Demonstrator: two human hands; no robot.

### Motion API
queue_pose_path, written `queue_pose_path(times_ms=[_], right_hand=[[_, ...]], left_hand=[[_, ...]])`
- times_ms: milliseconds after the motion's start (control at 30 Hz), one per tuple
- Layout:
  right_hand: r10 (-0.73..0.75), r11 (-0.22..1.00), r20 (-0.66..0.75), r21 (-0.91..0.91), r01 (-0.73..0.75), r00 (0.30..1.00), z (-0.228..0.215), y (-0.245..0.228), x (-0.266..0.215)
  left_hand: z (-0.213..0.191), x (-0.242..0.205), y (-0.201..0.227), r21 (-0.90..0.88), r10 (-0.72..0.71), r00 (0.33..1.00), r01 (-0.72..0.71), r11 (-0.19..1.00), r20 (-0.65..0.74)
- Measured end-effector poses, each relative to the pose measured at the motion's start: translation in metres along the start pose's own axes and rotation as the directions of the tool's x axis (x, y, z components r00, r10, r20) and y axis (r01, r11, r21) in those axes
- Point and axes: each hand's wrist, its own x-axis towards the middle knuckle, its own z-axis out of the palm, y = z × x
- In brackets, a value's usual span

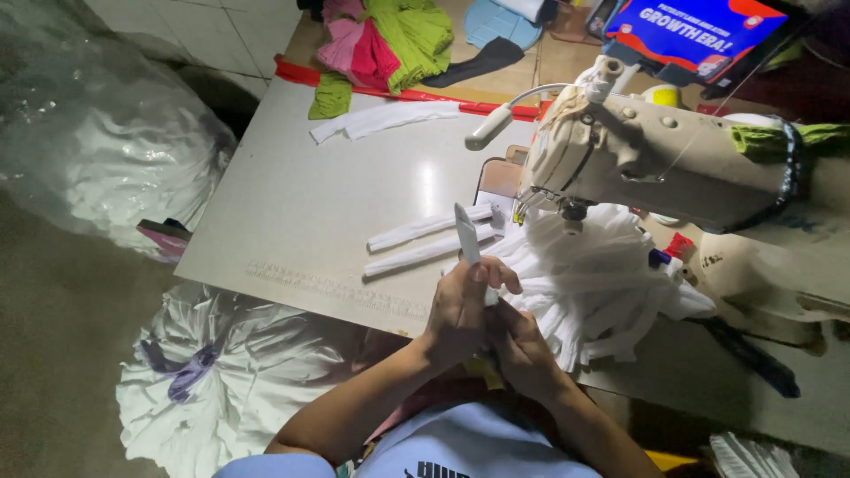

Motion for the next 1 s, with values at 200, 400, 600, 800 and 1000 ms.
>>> queue_pose_path(times_ms=[200, 400, 600, 800, 1000], right_hand=[[0.209, 0.88, 0.079, 0.419, -0.223, 0.975, 0.002, 0.002, -0.004], [0.144, 0.986, 0.043, 0.08, -0.147, 0.989, 0.007, -0.012, 0.0], [0.118, 0.949, -0.073, -0.284, -0.134, 0.99, 0.002, 0.001, -0.008], [0.155, 0.978, -0.207, 0.173, -0.12, 0.966, 0.005, 0.018, -0.011], [0.164, 0.983, 0.024, 0.084, -0.166, 0.986, 0.005, -0.007, -0.009]], left_hand=[[-0.041, 0.019, 0.004, 0.047, -0.137, 0.901, 0.129, 0.991, 0.413], [-0.031, 0.018, -0.011, -0.325, -0.008, 0.961, 0.101, 0.94, 0.276], [-0.026, 0.012, -0.016, -0.252, -0.079, 0.952, 0.157, 0.955, 0.294], [-0.013, -0.006, -0.026, -0.382, -0.004, 0.936, 0.148, 0.912, 0.353], [-0.032, 0.007, 0.0, -0.144, -0.026, 0.975, 0.059, 0.988, 0.222]])
